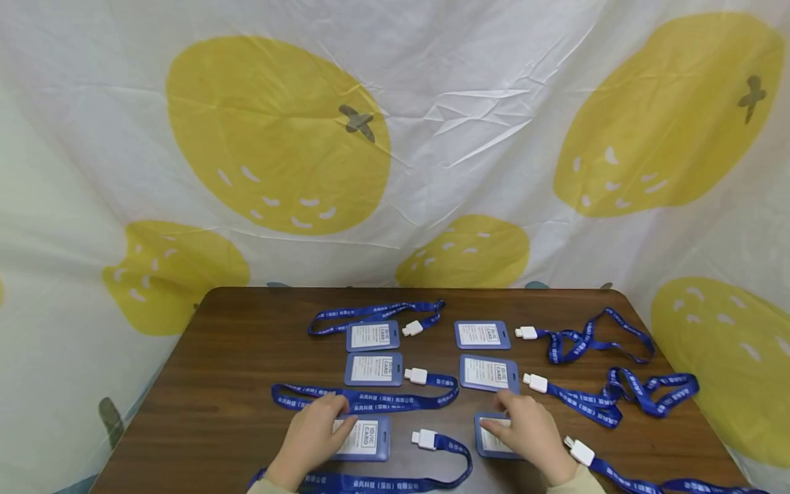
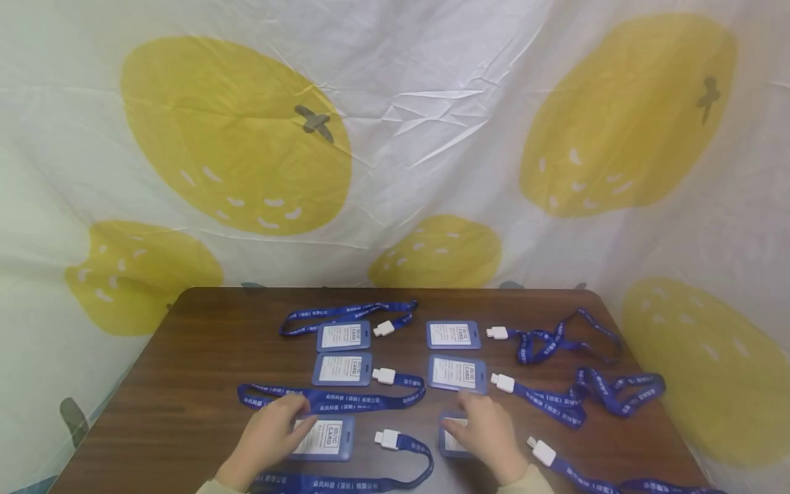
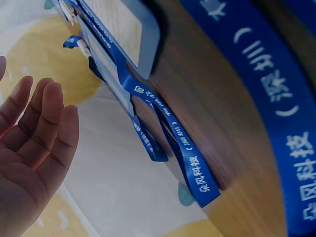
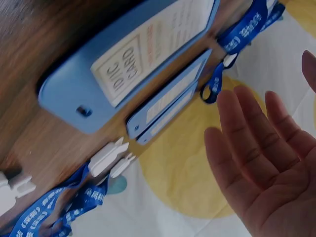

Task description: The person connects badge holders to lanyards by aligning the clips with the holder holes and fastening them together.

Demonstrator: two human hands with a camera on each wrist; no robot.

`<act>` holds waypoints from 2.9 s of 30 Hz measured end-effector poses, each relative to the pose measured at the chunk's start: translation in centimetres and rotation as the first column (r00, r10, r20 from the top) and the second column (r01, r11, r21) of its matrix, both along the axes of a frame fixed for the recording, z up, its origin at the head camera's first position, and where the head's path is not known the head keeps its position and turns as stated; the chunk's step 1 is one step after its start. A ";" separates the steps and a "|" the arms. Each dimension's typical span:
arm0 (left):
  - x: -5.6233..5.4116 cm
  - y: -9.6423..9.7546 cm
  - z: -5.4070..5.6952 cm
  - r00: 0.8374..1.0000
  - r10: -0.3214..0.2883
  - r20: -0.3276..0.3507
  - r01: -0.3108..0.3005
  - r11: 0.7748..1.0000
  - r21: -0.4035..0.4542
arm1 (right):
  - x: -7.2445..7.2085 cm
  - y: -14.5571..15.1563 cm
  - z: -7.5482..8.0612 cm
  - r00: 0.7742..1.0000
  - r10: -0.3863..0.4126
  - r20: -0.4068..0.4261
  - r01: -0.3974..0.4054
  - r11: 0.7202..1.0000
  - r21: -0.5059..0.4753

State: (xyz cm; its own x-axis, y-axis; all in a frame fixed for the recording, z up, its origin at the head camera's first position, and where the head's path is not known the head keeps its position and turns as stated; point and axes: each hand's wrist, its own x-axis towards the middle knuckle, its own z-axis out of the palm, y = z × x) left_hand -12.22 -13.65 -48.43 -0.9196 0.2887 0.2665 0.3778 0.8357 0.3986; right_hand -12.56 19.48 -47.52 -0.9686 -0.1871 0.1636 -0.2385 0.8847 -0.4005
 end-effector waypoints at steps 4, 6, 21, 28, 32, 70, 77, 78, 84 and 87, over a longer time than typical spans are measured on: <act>0.3 -0.1 -0.2 1.000 0.011 0.015 -0.011 1.000 0.000 | 0.1 -0.6 -0.4 0.997 0.070 -0.029 -0.071 0.997 -0.019; 0.4 -0.1 -0.3 1.000 0.013 0.011 -0.013 1.000 -0.003 | 0.2 -1.0 -0.6 0.992 0.117 -0.041 -0.119 0.993 -0.024; 1.1 -0.6 -1.3 1.000 0.020 0.006 -0.020 1.000 0.005 | 0.2 -4.3 -2.0 0.928 0.368 -0.053 -0.357 0.923 0.146; 1.1 -0.9 -1.8 1.000 0.002 -0.001 -0.002 1.000 -0.028 | -0.1 -5.8 -2.7 0.890 0.437 -0.128 -0.398 0.883 0.248; 1.2 -1.0 -2.0 0.999 -0.014 -0.032 0.012 0.998 -0.055 | -0.3 -6.7 -3.0 0.869 0.469 -0.157 -0.410 0.861 0.302; 1.1 -1.1 -2.6 0.982 -0.115 0.152 0.144 0.969 -0.201 | -0.4 -8.8 -4.0 0.906 0.403 -0.125 -0.335 0.867 0.369; 0.7 -0.8 -2.9 0.982 -0.078 0.173 0.121 0.960 -0.254 | -0.4 -8.8 -4.1 0.906 0.402 -0.131 -0.332 0.868 0.369; 0.7 -0.8 -2.9 0.983 -0.077 0.169 0.119 0.959 -0.257 | -0.4 -8.8 -4.1 0.906 0.402 -0.130 -0.332 0.869 0.368; 0.7 -0.7 -3.0 0.985 -0.066 0.160 0.107 0.959 -0.263 | -0.3 -8.8 -4.0 0.905 0.407 -0.128 -0.343 0.872 0.349; 0.7 -0.6 -3.0 0.985 -0.060 0.165 0.102 0.959 -0.263 | -0.3 -8.8 -3.9 0.901 0.414 -0.130 -0.351 0.871 0.343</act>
